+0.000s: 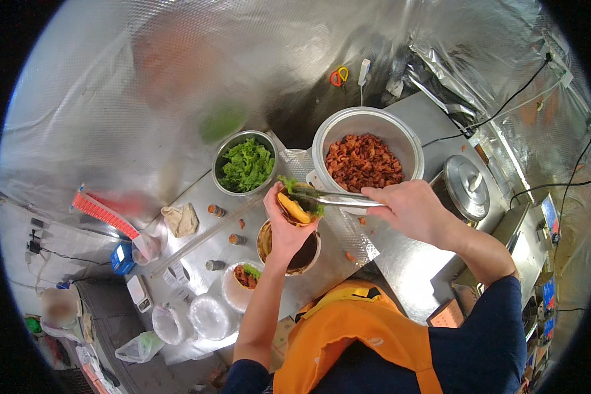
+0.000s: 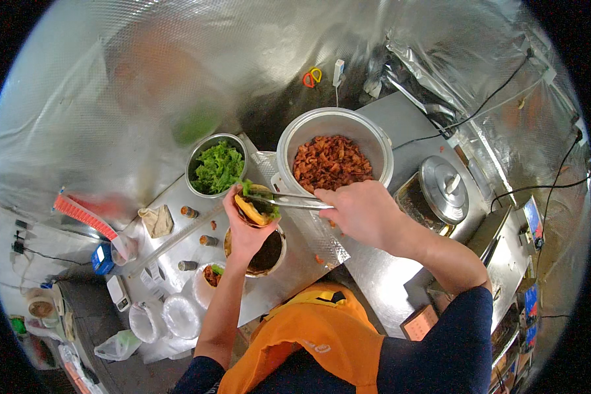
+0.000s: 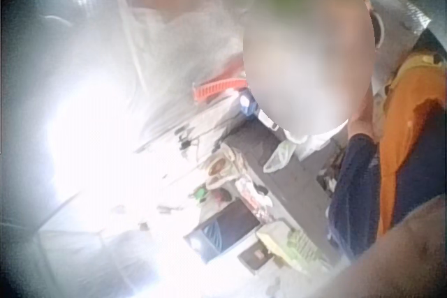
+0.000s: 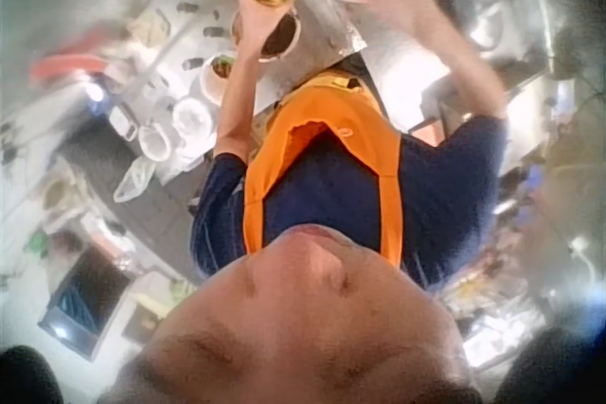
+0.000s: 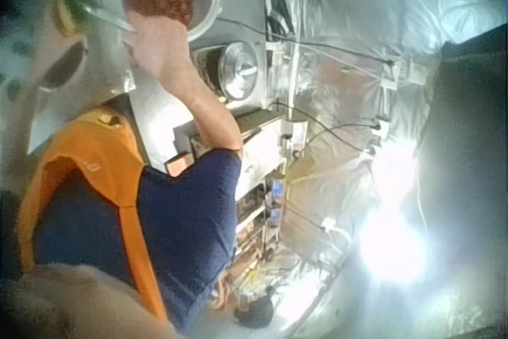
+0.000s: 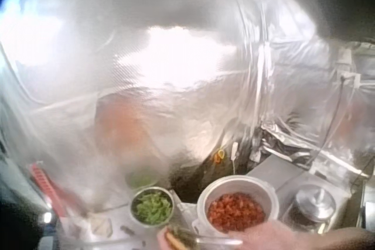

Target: The person prepares food by applying sauce to a taco shell, adding lettuce with tongs, filling it with cooked meat, and then bagging the assembled taco into a small plastic pouch.

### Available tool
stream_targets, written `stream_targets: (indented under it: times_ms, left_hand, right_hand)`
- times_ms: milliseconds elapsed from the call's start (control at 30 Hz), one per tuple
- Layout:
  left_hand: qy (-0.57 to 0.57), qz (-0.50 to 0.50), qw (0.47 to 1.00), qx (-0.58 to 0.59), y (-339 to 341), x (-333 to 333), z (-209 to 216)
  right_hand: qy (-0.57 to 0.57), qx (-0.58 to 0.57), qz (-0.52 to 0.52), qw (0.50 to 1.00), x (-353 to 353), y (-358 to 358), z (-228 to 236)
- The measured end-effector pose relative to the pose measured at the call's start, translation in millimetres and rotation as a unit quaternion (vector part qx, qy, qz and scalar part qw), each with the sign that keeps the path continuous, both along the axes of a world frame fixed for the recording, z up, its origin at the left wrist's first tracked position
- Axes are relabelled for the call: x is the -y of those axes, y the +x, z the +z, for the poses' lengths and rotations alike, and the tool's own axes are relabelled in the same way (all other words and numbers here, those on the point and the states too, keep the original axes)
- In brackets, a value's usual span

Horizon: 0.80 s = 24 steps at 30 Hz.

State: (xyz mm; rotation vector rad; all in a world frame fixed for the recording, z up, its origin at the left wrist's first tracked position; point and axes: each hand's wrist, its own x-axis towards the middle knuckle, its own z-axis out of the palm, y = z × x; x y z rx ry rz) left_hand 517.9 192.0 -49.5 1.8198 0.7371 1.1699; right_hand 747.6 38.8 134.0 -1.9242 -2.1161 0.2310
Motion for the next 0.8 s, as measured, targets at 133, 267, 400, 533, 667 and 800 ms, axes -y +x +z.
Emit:
stream_targets:
  times_ms: [133, 267, 400, 533, 667, 800]
  left_hand:
    - [-0.002, -0.006, 1.0, 0.014, 3.0, 3.2, -1.8]
    - [-0.012, 0.003, 1.0, 0.014, -3.7, 2.4, -15.6]
    - [0.014, 0.003, 1.0, -0.009, 0.7, 2.6, -11.4]
    - [-0.093, -0.024, 0.994, 0.044, -1.0, 5.2, -21.5]
    - [-0.104, -0.016, 0.994, -0.007, 0.5, 7.5, -7.6]
    - [-0.141, 0.001, 0.99, 0.001, -0.5, 8.1, -7.1]
  right_hand:
    - [0.009, -0.031, -0.012, 0.999, 7.4, -0.2, 10.3]
    - [0.073, -0.046, -0.069, 0.994, -2.8, 27.9, 23.8]
    - [-0.063, 0.115, -0.126, 0.983, -39.8, 83.2, -23.5]
    - [-0.155, 0.157, -0.112, 0.969, -103.5, 119.8, -101.8]
    - [-0.21, 0.13, -0.025, 0.969, -150.5, 167.1, -140.4]
    - [-0.219, 0.177, 0.065, 0.957, -151.6, 163.4, -133.2]
